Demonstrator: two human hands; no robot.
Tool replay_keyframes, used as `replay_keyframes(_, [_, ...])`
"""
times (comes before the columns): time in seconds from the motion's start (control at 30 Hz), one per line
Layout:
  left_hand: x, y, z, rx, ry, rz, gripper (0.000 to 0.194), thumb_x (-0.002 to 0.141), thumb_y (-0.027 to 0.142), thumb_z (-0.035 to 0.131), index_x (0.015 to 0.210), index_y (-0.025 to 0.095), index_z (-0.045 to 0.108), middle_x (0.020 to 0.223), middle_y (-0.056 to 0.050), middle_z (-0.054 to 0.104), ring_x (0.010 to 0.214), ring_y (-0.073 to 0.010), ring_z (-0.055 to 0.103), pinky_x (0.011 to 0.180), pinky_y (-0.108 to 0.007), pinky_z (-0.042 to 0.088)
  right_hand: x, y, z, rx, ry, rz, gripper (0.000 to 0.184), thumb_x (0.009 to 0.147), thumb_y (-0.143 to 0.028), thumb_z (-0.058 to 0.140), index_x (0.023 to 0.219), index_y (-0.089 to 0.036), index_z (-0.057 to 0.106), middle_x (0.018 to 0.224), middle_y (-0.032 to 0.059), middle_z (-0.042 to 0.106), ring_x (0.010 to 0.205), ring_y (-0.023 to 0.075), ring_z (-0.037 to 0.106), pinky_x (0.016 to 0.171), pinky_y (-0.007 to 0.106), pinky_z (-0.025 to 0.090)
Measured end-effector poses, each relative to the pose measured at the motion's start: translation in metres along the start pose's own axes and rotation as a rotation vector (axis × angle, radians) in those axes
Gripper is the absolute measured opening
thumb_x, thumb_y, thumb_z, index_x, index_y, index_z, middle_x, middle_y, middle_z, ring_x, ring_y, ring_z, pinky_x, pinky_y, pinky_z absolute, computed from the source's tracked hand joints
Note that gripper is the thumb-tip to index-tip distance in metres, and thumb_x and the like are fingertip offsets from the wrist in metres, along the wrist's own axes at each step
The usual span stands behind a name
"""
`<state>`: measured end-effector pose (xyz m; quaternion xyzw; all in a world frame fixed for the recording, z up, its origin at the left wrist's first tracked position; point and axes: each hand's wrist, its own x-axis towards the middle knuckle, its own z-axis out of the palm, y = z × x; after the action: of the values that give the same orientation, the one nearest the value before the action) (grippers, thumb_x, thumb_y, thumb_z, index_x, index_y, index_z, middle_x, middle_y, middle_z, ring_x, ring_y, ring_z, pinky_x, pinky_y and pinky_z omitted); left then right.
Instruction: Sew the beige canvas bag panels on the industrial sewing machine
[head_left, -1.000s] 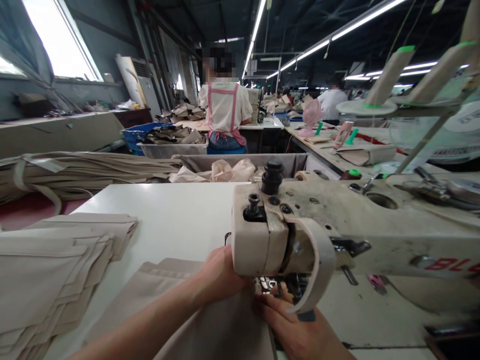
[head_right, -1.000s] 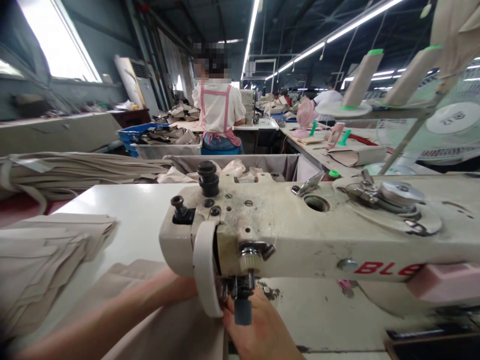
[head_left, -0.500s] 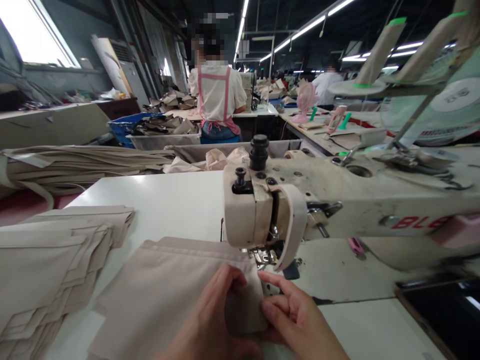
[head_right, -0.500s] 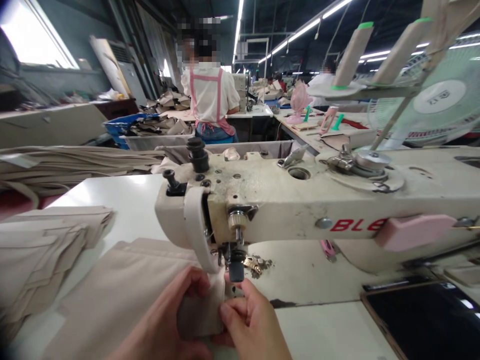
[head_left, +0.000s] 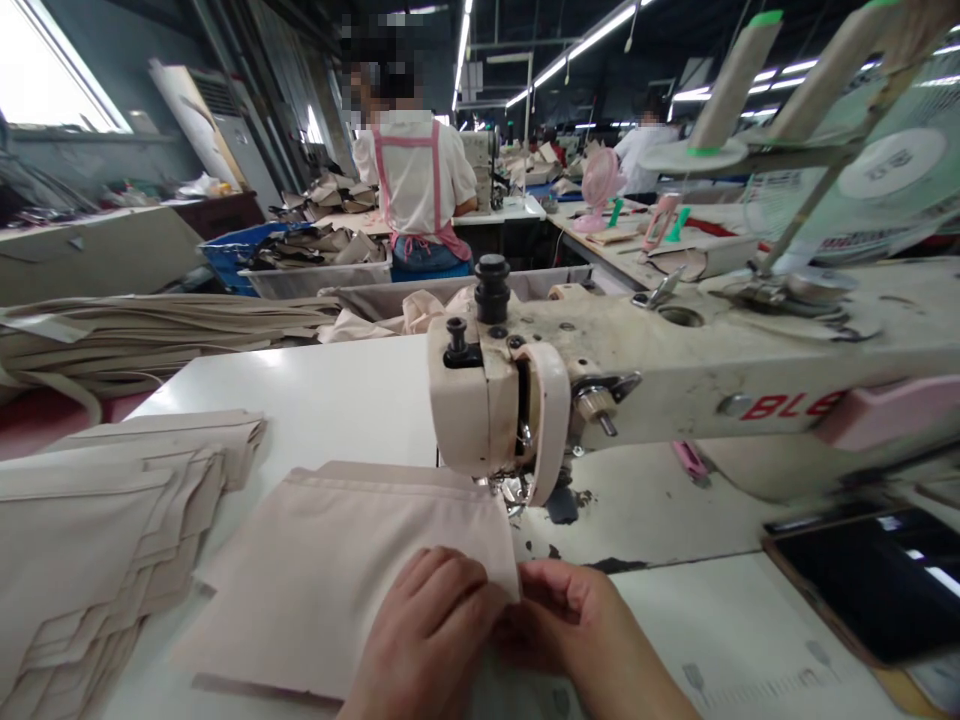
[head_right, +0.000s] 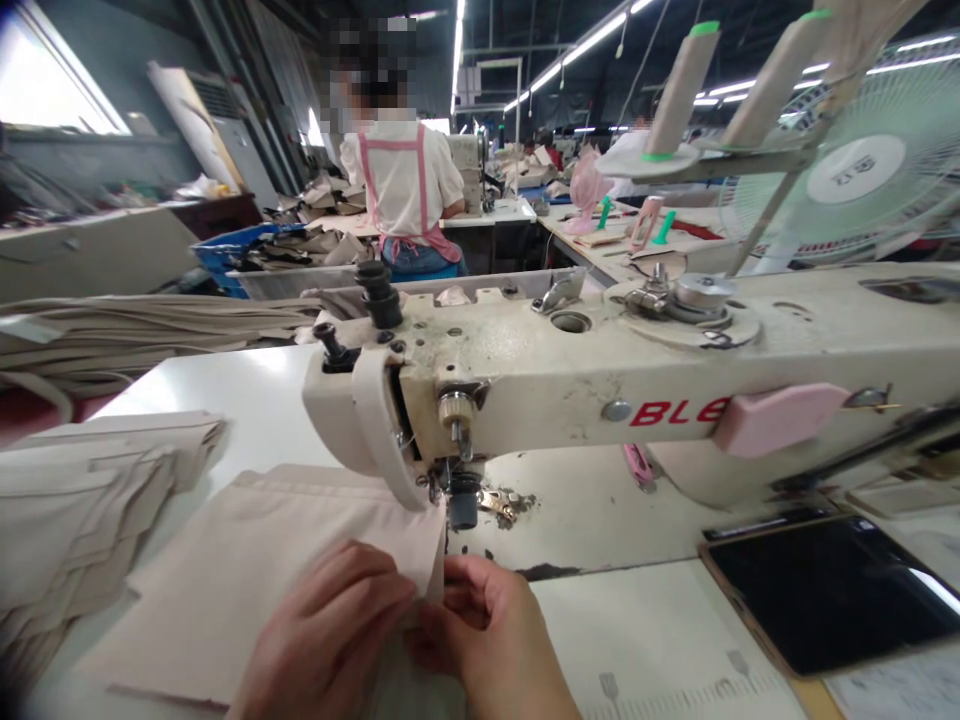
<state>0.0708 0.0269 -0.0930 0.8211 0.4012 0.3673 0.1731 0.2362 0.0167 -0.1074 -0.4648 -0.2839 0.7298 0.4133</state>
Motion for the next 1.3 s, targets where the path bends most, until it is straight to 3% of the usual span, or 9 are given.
replay_keyframes(0.1, [-0.008,0.002,0.007,0.1,-0.002,0.238,0.021,0.091,0.004,0.05,0.105,0.015,0.06,0.087,-0.008,0.064,0.083,-0.019,0.053,0.075,-0.03,0.047,-0.006,0.001,0.002,-0.034,-0.045,0.03,0.029,0.066,-0.044,0.08,0.073,-0.017,0.074,0.064,0.0008,0.069,0.06,0.0139,0.065,0.062,0.022,0.051])
replay_keyframes(0.33, [-0.014,-0.005,0.01,0.079,-0.044,0.288,0.019,0.093,0.009,0.049,0.11,0.011,0.056,0.087,-0.01,0.064,0.082,-0.0195,0.054,0.073,-0.03,0.051,-0.009,0.013,-0.004,-0.257,-0.012,-0.104,0.024,0.075,-0.038,0.07,0.065,-0.016,0.071,0.057,-0.0024,0.057,0.057,0.0128,0.051,0.057,0.022,0.04])
replay_keyframes(0.5, [-0.008,-0.004,0.009,0.105,-0.026,0.36,0.015,0.094,0.009,0.045,0.102,0.008,0.058,0.081,-0.01,0.064,0.076,-0.0183,0.056,0.068,-0.029,0.052,-0.013,0.001,-0.004,-0.277,-0.064,-0.127,0.02,0.077,-0.035,0.066,0.078,-0.019,0.078,0.067,0.0001,0.067,0.072,0.0184,0.058,0.068,0.025,0.043])
replay_keyframes(0.83, [-0.007,0.003,0.011,0.09,-0.009,0.228,0.025,0.1,0.017,0.037,0.092,0.014,0.06,0.074,-0.005,0.064,0.067,-0.0136,0.059,0.061,-0.02,0.052,-0.017,0.005,-0.007,-0.102,-0.132,-0.028,0.018,0.076,-0.02,0.06,0.084,-0.018,0.076,0.079,0.0041,0.07,0.087,0.0211,0.064,0.083,0.029,0.049])
replay_keyframes(0.9, [-0.009,0.005,0.013,0.125,-0.009,0.216,0.026,0.1,0.018,0.035,0.091,0.015,0.059,0.073,-0.004,0.063,0.066,-0.0129,0.059,0.062,-0.02,0.051,-0.017,0.009,-0.013,-0.329,-0.075,-0.171,0.018,0.076,-0.015,0.06,0.089,-0.018,0.073,0.09,0.0057,0.068,0.088,0.0209,0.065,0.079,0.029,0.053])
replay_keyframes(1.0, [-0.009,0.005,0.01,0.201,-0.062,0.331,0.026,0.1,0.016,0.033,0.094,0.015,0.058,0.078,-0.005,0.065,0.069,-0.0155,0.059,0.066,-0.023,0.051,-0.012,0.008,-0.026,-0.907,0.052,-0.747,0.023,0.085,-0.012,0.057,0.106,-0.019,0.065,0.11,0.0101,0.063,0.098,0.0215,0.064,0.081,0.029,0.056])
replay_keyframes(1.1, [-0.002,-0.004,0.0,0.123,-0.158,0.266,0.022,0.099,0.017,0.035,0.093,0.015,0.056,0.078,-0.005,0.064,0.071,-0.0164,0.058,0.065,-0.025,0.05,-0.003,-0.004,-0.032,-1.34,-0.138,-1.202,0.021,0.096,-0.015,0.046,0.105,-0.015,0.064,0.104,0.0101,0.068,0.103,0.0216,0.063,0.091,0.032,0.053])
replay_keyframes(1.2, [0.011,-0.022,-0.011,0.154,-0.218,0.055,0.016,0.095,0.017,0.044,0.105,0.017,0.057,0.097,-0.005,0.063,0.089,-0.0194,0.057,0.078,-0.03,0.049,0.003,-0.016,-0.03,-1.415,-0.282,-1.267,0.036,0.101,-0.019,0.034,0.089,-0.014,0.067,0.084,0.0075,0.071,0.082,0.018,0.067,0.079,0.028,0.055])
replay_keyframes(1.3, [0.023,-0.04,-0.015,0.267,-0.326,0.08,0.027,0.095,0.014,0.045,0.12,0.019,0.054,0.116,-0.005,0.06,0.105,-0.0219,0.052,0.092,-0.035,0.043,0.007,-0.019,-0.027,-1.455,-0.298,-1.301,0.043,0.102,-0.019,0.028,0.086,-0.014,0.068,0.078,0.0073,0.071,0.078,0.0172,0.067,0.074,0.026,0.055])
